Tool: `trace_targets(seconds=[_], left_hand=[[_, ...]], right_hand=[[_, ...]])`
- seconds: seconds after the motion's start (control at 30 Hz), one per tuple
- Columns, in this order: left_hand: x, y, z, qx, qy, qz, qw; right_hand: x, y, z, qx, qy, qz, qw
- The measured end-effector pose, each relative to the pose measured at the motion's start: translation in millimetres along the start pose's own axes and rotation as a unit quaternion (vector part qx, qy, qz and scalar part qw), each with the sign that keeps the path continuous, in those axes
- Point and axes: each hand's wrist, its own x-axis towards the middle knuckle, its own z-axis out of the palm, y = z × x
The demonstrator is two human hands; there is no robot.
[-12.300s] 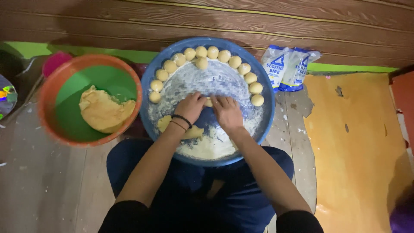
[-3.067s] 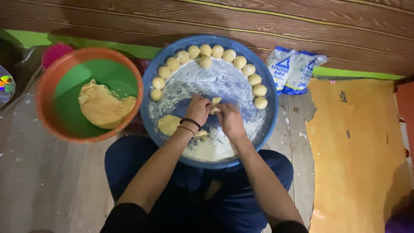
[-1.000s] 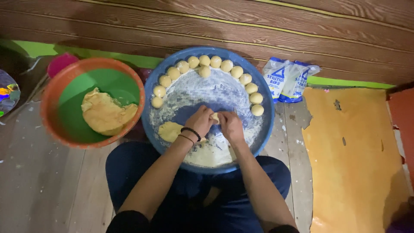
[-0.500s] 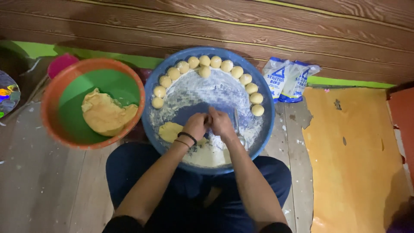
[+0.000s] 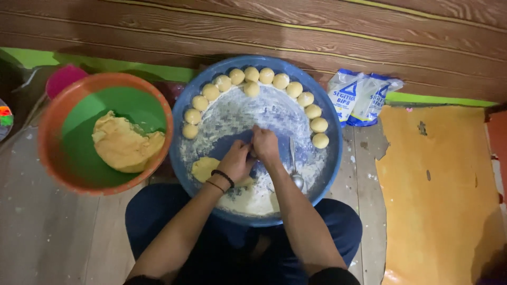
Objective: The person is portioning dough from a bowl, rolling it into small balls using their hands, and arranging them in a circular pattern in a blue tray.
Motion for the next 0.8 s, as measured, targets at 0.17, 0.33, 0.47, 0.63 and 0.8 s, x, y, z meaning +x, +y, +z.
trace_targets(seconds=[0.17,0.33,0.47,0.63,0.8], left_hand=[[-0.4,27.8,-21.6,-0.03,-0.008,-0.035,0.999],[8.8,9.8,-5.2,0.092,0.04,0.069,0.993],[9.5,20.0,-9.7,0.083,0.0,0.023,0.996],[15.4,9.8,1.4,0.145,-0.019,0.033,0.989],[29.4,1.5,-0.8,0.072,-0.021,-0.096,0.993]], right_hand=[[25.2,2.3,0.7,0.037,0.013,0.001,0.999],[58.7,11.4,3.0,0.03,0.015,0.002,0.999],[55.1,2.9,-6.7,0.09,0.008,0.018,0.996],[34.8,-1.1,-18.5,0.305,-0.03,-0.01,0.952],[0.5,13.2,-25.7,0.54,0.029,-0.037,0.84]])
